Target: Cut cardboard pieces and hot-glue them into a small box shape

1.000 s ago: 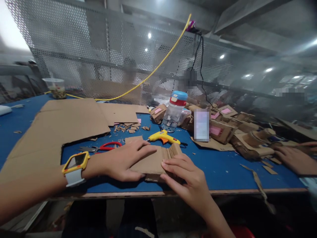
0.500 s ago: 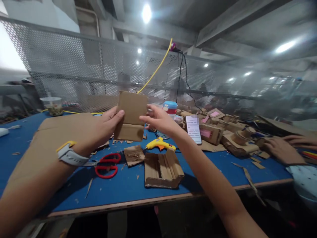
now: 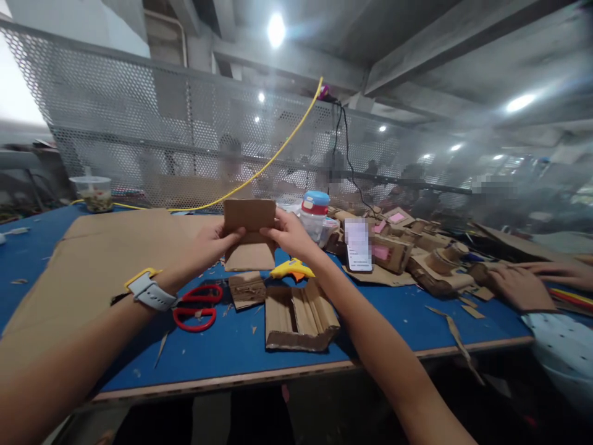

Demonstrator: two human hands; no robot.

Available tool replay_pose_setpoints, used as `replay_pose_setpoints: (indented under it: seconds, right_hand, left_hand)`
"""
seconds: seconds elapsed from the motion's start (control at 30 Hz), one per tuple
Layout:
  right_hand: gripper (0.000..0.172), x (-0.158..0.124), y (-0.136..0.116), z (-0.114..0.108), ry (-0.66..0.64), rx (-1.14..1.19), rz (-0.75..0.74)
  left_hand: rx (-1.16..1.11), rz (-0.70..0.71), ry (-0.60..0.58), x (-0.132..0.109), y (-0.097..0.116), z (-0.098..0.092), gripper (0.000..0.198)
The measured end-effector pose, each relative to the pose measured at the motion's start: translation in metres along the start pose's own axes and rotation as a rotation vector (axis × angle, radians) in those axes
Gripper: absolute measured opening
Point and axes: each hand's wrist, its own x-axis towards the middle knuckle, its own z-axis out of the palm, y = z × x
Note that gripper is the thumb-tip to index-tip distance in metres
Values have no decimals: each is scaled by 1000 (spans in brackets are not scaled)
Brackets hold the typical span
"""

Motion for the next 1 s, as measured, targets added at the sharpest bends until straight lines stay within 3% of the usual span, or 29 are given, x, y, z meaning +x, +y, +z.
replay_pose_setpoints:
  seconds: [0.1, 0.27, 0.4, 0.67, 1.0]
  right_hand:
    - [26, -3, 7, -4, -55, 21, 42]
    - [33, -3, 21, -4, -35, 62, 34]
    - [27, -1, 26, -5, -49, 58, 35]
    - [23, -2, 21, -6, -113, 44, 40]
    - [26, -8, 11, 1, -46, 61, 27]
  left_hand:
    - [24, -16, -32, 0, -2, -3, 51]
    - [55, -70, -59, -4, -12, -2, 48]
    - [99, -77, -74, -7, -15, 1, 46]
    - [141, 72, -63, -7, -3, -2, 64]
    - [184, 93, 12, -14, 6, 0, 45]
